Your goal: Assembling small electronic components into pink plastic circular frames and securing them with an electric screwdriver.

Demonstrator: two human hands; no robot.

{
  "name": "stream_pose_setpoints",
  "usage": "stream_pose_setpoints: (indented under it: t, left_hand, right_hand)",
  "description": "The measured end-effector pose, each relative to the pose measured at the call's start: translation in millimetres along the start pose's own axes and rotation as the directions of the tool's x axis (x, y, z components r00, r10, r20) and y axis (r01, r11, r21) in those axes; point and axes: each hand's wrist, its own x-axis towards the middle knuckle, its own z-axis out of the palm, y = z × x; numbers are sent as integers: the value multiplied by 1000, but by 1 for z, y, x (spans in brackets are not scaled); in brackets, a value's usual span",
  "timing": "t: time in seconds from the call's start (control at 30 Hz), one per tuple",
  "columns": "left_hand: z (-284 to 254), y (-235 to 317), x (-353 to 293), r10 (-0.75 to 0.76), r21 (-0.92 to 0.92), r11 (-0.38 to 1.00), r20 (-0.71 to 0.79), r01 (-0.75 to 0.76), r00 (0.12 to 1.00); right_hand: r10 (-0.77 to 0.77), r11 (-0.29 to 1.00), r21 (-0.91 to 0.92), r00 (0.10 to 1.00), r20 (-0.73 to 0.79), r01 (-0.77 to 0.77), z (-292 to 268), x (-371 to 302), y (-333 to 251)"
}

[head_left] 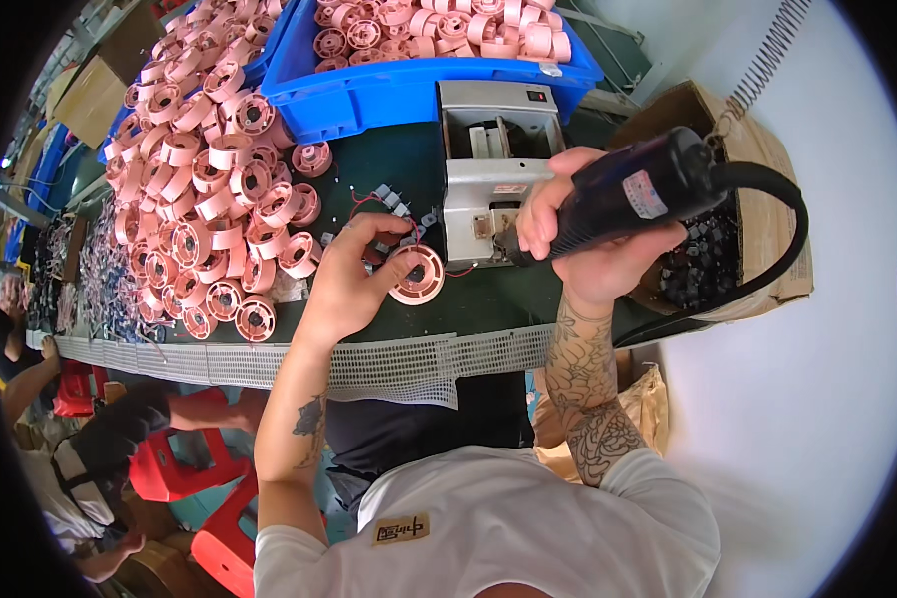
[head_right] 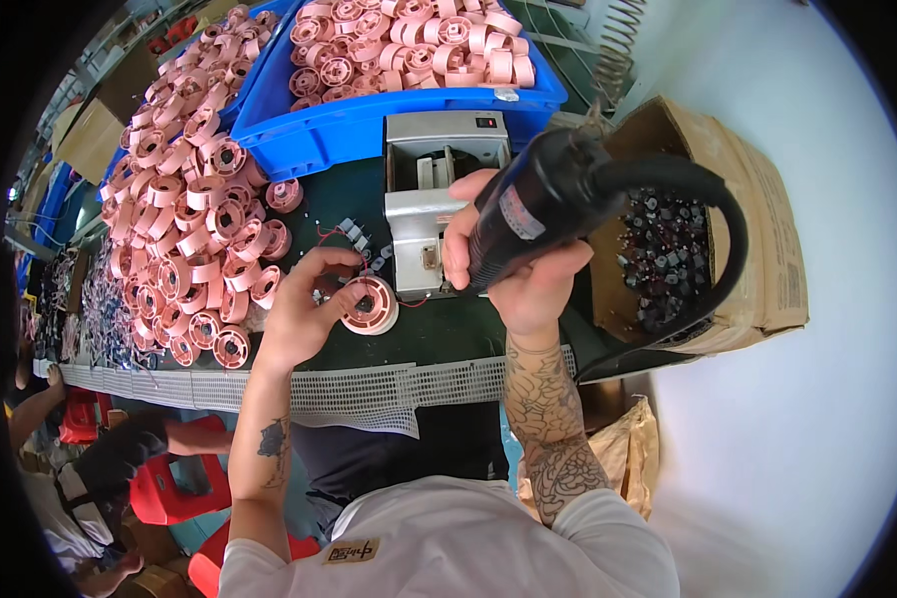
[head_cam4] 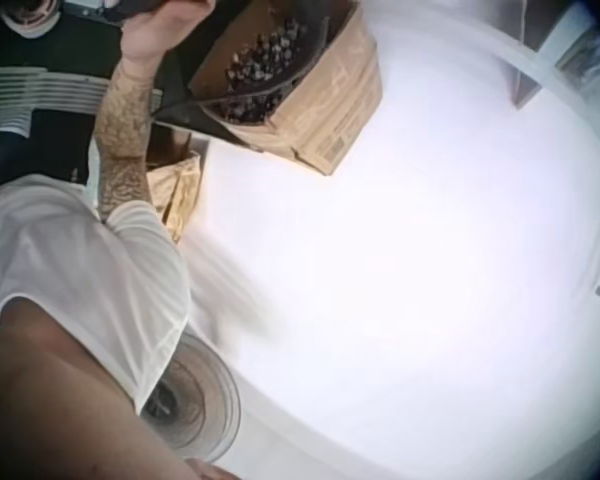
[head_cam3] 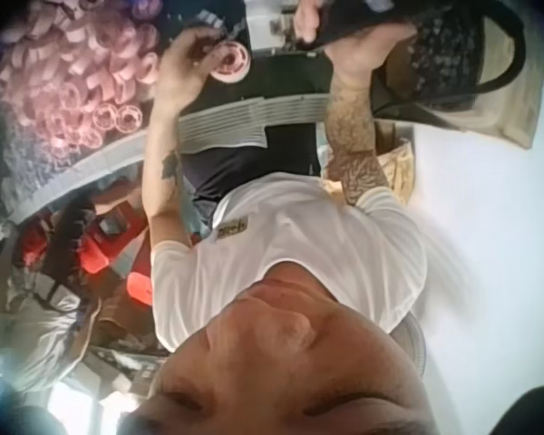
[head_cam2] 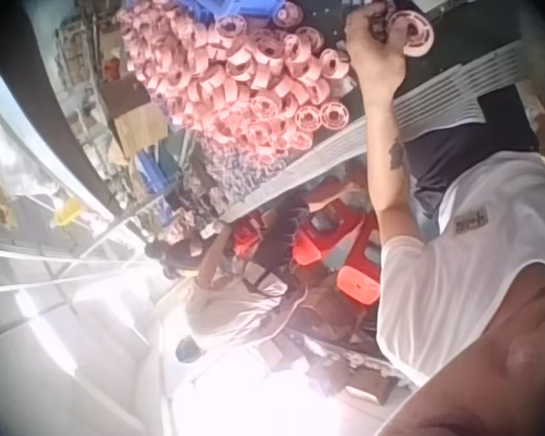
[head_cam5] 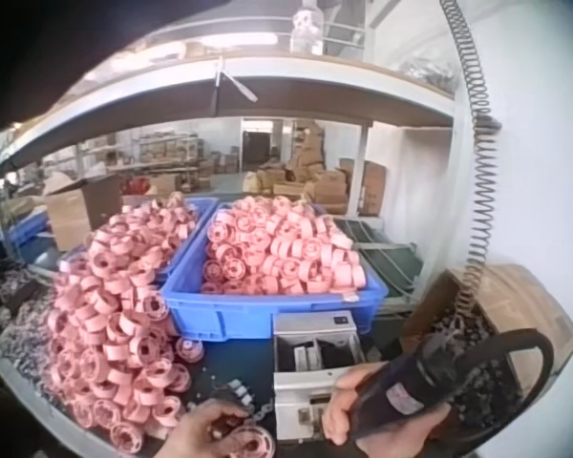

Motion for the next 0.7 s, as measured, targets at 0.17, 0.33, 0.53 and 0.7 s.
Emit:
stream_pose_setpoints:
  t: [0.17, 0.33, 0.53, 0.7]
  left_hand:
    - [-7, 1, -3, 7, 14, 1000, 64, -8, 998]
    - [-3, 3, -2, -65, 71, 996, 85, 59, 994]
    - [-4, -8, 1, -19, 40, 999, 101, 15, 995]
    - [-3, -12, -2, -7, -49, 999, 83, 12, 997]
  right_hand:
    - [20, 997, 79, 999, 45, -24, 14, 1, -9]
    - [6, 985, 170, 992, 125, -27, 42, 13, -6]
    - [127, 972, 182, 984, 129, -149, 67, 18, 13]
    - [204, 965, 150, 976, 80, -214, 71, 15, 22]
